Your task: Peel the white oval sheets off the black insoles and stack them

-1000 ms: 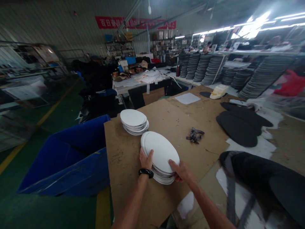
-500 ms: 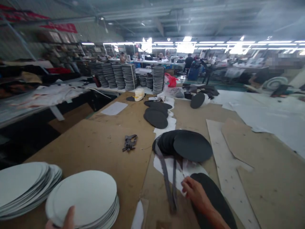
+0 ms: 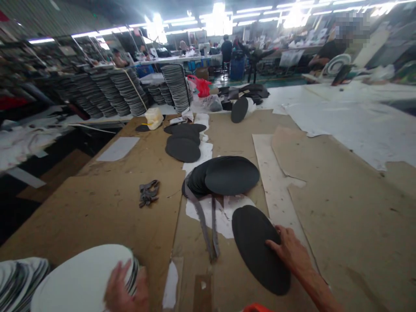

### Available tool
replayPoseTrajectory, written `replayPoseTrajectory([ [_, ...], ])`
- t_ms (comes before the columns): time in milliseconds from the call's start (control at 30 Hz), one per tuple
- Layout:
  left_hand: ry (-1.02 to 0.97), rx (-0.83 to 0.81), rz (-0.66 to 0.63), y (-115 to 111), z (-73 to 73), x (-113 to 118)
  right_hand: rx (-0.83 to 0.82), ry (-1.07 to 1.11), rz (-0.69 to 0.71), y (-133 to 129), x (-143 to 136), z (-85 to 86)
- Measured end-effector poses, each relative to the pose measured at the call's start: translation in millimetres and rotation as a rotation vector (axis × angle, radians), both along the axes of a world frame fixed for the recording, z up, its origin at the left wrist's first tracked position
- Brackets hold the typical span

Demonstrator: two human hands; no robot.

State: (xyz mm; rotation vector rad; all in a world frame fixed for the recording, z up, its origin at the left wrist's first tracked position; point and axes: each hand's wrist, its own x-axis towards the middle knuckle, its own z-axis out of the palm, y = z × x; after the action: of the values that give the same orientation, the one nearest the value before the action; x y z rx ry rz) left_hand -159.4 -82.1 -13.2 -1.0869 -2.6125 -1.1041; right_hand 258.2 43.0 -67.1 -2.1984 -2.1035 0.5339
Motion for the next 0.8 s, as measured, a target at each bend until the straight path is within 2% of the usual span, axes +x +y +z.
replayPoseTrajectory([
  [100, -0.103, -0.043, -0.277, 30.2, -17.0, 47.1, 0.006, -0.044, 0.032, 2.8, -3.4, -2.2],
  [167, -0.194, -0.094, -0.360, 45.8, -30.3, 67.3, 0.018, 0.003, 0.015, 3.7, -1.6, -7.5],
  [300, -0.135, -0.180, -0.502, 60.0, -59.2, 86.0, 0.008, 0.110, -0.054, 5.0, 2.3, -21.3],
  [400, -0.003, -0.287, -0.615, 60.0, -80.0, 96.1, 0.027, 0.155, -0.086, 5.9, 0.2, -26.5],
  [467, 0.097, -0.337, -0.641, 58.4, -90.6, 103.4, 0.057, 0.163, -0.117, 5.5, -2.5, -25.5],
  [600, 0.194, -0.353, -0.642, 57.4, -98.8, 111.4, 0.184, 0.212, -0.156, -0.5, -0.2, -19.8],
  [800, 0.106, -0.387, -0.751, 62.4, -91.2, 106.8, 0.170, 0.210, -0.244, -28.6, 17.2, -19.4],
])
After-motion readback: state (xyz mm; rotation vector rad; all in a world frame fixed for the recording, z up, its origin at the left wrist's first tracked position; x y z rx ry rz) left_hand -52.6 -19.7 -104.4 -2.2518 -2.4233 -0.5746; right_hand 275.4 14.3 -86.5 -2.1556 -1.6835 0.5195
